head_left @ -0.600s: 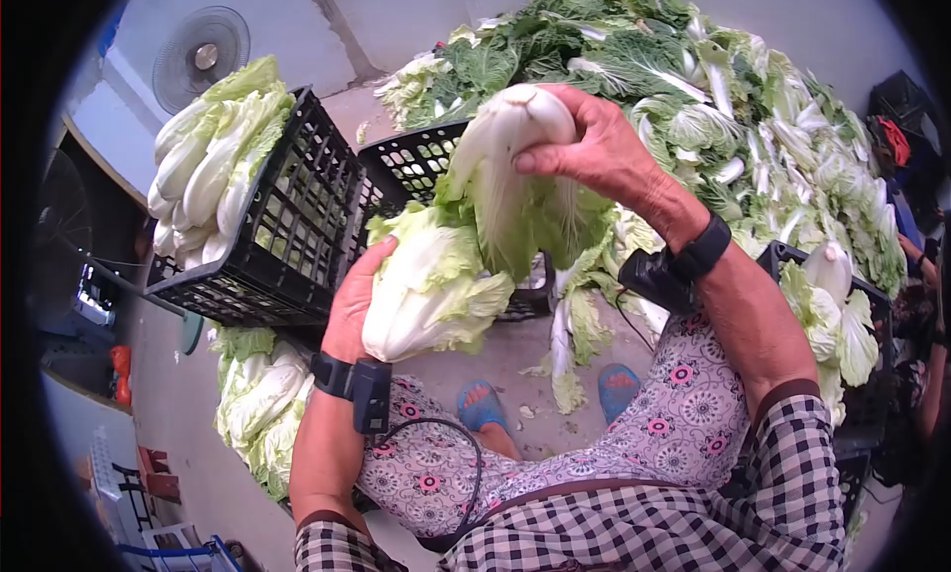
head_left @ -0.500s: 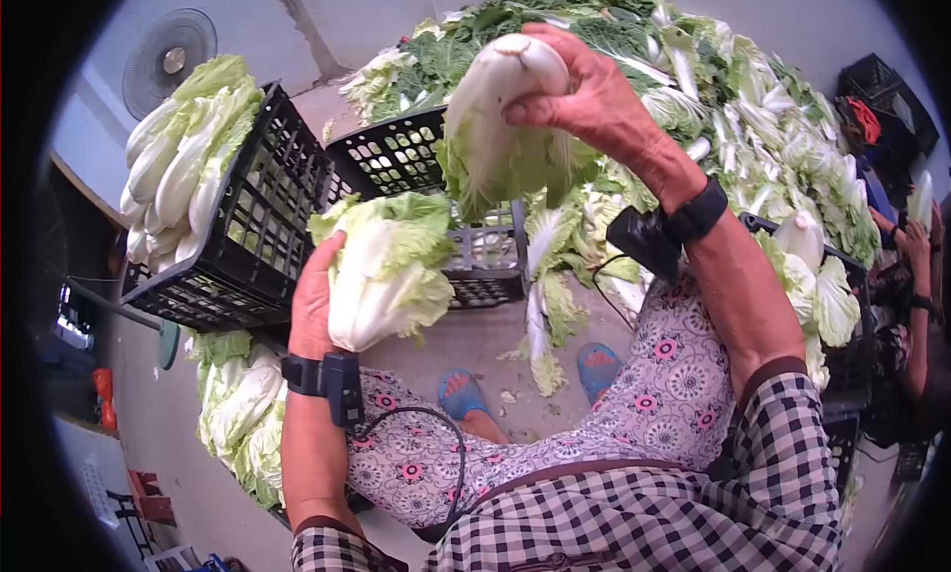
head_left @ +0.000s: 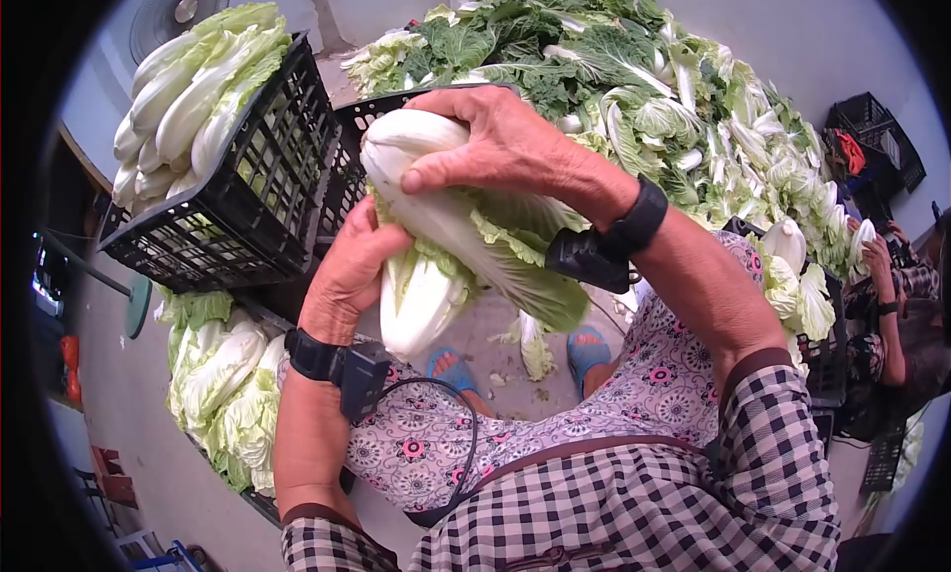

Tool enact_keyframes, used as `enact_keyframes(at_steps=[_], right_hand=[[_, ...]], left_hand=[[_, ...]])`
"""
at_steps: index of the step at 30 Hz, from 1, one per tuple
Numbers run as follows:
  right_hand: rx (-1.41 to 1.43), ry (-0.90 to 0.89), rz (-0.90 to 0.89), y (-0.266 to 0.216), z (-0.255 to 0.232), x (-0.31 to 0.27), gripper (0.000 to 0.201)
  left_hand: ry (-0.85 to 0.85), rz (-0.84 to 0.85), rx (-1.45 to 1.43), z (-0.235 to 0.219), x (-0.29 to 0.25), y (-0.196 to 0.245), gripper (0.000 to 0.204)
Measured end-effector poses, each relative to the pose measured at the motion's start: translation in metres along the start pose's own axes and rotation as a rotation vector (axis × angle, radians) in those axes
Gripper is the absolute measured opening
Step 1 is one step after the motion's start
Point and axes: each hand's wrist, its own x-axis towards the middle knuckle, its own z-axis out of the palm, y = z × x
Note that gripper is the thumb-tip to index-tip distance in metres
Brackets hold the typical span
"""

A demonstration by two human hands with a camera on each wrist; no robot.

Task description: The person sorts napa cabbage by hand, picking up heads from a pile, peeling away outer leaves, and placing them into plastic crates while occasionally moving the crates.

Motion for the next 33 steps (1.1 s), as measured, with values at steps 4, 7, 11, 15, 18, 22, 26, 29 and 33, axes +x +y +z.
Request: enact_keyframes(at_steps=[4, 7, 11, 15, 18, 22, 26, 29, 33], right_hand=[[-0.122, 0.059, -0.001, 0.026, 0.007, 0.004, 0.072], [-0.101, 0.071, 0.065, 0.033, 0.005, 0.002, 0.076], [-0.208, 0.033, 0.090, 0.022, -0.001, -0.008, 0.089], [0.073, -0.159, 0.116, 0.025, -0.022, -0.025, 0.096], [0.229, -0.167, 0.298, 0.036, -0.030, -0.038, 0.088], [0.400, -0.002, 0.428, 0.065, -0.030, -0.055, 0.074], [0.479, 0.232, 0.408, 0.061, -0.055, -0.060, 0.068], [0.553, 0.479, 0.259, 0.040, -0.092, -0.067, 0.057], [0.481, 0.716, -0.001, 0.041, -0.149, -0.092, 0.047]], left_hand=[[-0.023, -0.060, -0.030, 0.010, 0.005, -0.005, 0.052], [-0.006, -0.084, -0.056, 0.003, 0.012, -0.015, 0.052], [-0.014, 0.030, -0.090, 0.005, 0.015, -0.008, 0.050], [0.046, 0.087, -0.084, -0.001, 0.015, 0.001, 0.047], [0.081, 0.072, -0.056, 0.006, 0.019, -0.001, 0.049], [0.069, -0.019, -0.036, 0.013, 0.029, -0.010, 0.049], [0.136, -0.026, -0.042, 0.014, 0.043, -0.015, 0.045], [0.244, -0.060, -0.067, 0.005, 0.050, -0.016, 0.041], [0.267, -0.067, -0.100, 0.001, 0.056, -0.018, 0.039]])
